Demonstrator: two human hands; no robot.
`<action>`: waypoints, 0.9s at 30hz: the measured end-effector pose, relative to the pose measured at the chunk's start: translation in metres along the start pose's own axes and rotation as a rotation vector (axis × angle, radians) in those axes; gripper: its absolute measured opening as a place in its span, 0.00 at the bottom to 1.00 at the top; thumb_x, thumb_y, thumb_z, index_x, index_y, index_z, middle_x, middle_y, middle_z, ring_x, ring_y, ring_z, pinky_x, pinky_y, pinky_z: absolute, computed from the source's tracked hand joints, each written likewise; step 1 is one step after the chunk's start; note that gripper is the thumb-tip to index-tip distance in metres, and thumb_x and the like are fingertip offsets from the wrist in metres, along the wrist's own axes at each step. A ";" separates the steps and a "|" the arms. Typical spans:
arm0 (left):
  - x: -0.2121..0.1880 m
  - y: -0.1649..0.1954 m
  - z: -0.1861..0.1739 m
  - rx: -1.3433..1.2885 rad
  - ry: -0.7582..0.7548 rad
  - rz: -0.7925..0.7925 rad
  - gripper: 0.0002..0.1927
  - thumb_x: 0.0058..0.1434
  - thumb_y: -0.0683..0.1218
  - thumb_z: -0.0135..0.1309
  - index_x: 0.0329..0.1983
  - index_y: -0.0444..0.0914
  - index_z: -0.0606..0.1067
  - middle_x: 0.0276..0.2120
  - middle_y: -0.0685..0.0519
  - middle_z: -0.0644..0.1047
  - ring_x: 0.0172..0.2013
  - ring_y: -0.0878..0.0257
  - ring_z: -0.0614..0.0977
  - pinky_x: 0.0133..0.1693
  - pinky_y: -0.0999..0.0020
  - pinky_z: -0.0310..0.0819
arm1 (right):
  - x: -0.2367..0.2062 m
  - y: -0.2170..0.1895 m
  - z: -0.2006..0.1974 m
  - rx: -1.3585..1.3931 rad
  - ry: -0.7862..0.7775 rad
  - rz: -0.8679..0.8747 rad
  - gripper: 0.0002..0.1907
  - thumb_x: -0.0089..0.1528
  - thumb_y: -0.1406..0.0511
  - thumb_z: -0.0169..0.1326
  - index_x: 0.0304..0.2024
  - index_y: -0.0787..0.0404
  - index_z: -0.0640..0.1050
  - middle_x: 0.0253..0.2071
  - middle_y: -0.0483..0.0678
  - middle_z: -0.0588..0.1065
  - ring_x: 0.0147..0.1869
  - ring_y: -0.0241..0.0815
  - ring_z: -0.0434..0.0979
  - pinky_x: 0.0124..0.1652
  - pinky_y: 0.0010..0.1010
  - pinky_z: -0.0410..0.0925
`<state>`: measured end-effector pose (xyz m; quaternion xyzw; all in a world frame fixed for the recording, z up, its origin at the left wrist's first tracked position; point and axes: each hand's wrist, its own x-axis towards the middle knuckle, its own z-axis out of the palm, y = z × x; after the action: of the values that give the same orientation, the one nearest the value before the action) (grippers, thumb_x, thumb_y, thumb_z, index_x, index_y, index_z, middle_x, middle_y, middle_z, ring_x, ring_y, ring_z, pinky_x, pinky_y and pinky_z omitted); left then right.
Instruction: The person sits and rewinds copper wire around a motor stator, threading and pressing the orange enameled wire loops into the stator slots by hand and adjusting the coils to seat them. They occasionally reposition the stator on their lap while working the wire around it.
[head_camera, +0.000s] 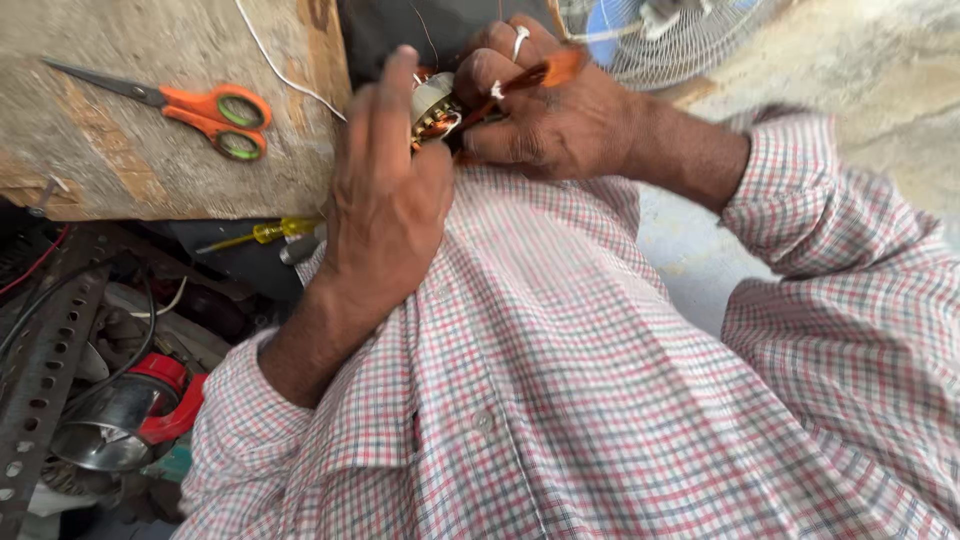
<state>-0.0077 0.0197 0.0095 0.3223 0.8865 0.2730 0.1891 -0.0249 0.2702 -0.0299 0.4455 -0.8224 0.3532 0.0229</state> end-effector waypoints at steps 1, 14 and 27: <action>0.000 -0.004 -0.003 -0.024 0.038 0.069 0.12 0.71 0.40 0.61 0.32 0.28 0.76 0.74 0.34 0.57 0.69 0.39 0.67 0.68 0.45 0.70 | 0.004 0.001 0.000 0.010 0.006 0.016 0.09 0.63 0.61 0.68 0.41 0.58 0.83 0.51 0.51 0.72 0.59 0.48 0.72 0.53 0.39 0.69; 0.004 -0.010 -0.014 0.089 -0.067 0.138 0.08 0.68 0.40 0.56 0.32 0.33 0.79 0.77 0.44 0.57 0.73 0.38 0.62 0.67 0.39 0.64 | -0.003 0.001 0.009 0.154 -0.017 0.184 0.10 0.64 0.58 0.72 0.45 0.50 0.87 0.46 0.48 0.67 0.54 0.46 0.67 0.51 0.42 0.64; 0.005 -0.018 -0.021 0.100 -0.036 0.165 0.06 0.71 0.47 0.63 0.40 0.40 0.82 0.79 0.47 0.52 0.76 0.41 0.59 0.72 0.44 0.61 | -0.008 -0.001 0.012 0.183 0.052 0.178 0.15 0.60 0.63 0.72 0.49 0.51 0.86 0.55 0.52 0.70 0.62 0.50 0.70 0.56 0.44 0.66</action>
<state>-0.0306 0.0038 0.0145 0.4080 0.8660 0.2371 0.1654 -0.0161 0.2683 -0.0417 0.3617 -0.8220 0.4389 -0.0279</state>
